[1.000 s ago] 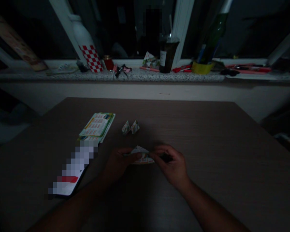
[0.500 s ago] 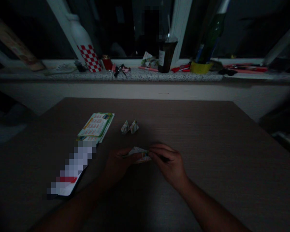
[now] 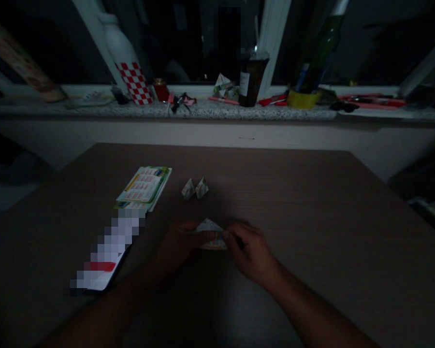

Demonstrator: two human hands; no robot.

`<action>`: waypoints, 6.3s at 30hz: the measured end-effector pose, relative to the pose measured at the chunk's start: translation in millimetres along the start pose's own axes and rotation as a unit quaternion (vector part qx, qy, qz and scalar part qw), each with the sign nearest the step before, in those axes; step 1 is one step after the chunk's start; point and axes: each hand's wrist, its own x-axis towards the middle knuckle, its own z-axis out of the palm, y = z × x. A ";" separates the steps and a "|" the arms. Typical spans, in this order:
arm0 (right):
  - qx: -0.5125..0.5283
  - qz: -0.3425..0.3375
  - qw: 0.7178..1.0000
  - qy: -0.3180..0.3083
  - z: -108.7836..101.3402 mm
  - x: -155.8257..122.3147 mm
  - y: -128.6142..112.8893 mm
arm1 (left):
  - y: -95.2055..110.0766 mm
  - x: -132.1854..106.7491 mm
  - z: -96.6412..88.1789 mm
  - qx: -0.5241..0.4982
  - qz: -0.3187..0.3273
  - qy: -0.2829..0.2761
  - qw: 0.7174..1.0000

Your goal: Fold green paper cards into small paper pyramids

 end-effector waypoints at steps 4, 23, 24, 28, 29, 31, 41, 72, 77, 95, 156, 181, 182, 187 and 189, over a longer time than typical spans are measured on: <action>-0.024 0.012 1.000 -0.011 2.4 0.1 -1.6 | 1.8 -1.0 -2.2 -0.010 -0.003 -0.004 1.000; 0.123 0.130 0.983 0.038 -3.6 0.5 11.3 | 3.0 2.2 -3.7 0.032 -0.005 0.005 0.999; 0.118 0.127 0.984 0.037 -3.3 0.9 9.9 | 2.5 2.6 -3.6 0.035 -0.002 0.004 0.999; 0.105 0.114 0.987 0.036 -2.3 2.5 8.0 | 0.8 3.4 -4.1 0.068 0.013 0.010 0.998; 0.105 0.111 0.988 0.035 -2.2 2.7 8.1 | 0.4 3.5 -4.1 0.078 0.017 0.010 0.997; 0.104 0.105 0.989 0.034 -2.0 2.9 8.4 | -0.2 3.3 -3.8 0.093 0.023 0.009 0.995; 0.105 0.130 0.984 0.069 -1.6 2.7 5.7 | 0.9 8.2 -6.9 0.067 0.077 0.105 0.989; 0.160 0.152 0.974 0.045 1.5 1.2 8.6 | -4.7 2.6 -0.7 0.073 0.105 0.046 0.991; 0.134 0.147 0.979 0.045 1.0 3.4 5.2 | -4.8 2.4 -0.4 0.098 0.100 0.030 0.990; 0.169 0.138 0.976 0.004 0.6 1.4 8.1 | -2.8 -3.2 2.3 0.198 0.144 0.036 0.969; 0.270 0.169 0.948 -0.015 -0.1 0.5 10.6 | -4.6 -5.6 -1.0 0.278 0.229 -0.004 0.933; 0.391 0.207 0.894 0.069 2.0 2.9 21.0 | -7.0 -3.3 -3.5 0.228 0.194 0.030 0.954; 0.384 0.209 0.897 0.069 2.2 3.1 20.5 | -7.4 -3.1 -3.6 0.229 0.193 0.028 0.954; 0.360 0.191 0.911 0.064 0.5 3.9 15.2 | -9.0 -2.0 -4.1 0.238 0.197 0.028 0.951; 0.346 0.168 0.921 0.064 -0.1 3.9 13.4 | -9.4 -1.2 -4.1 0.236 0.202 0.035 0.950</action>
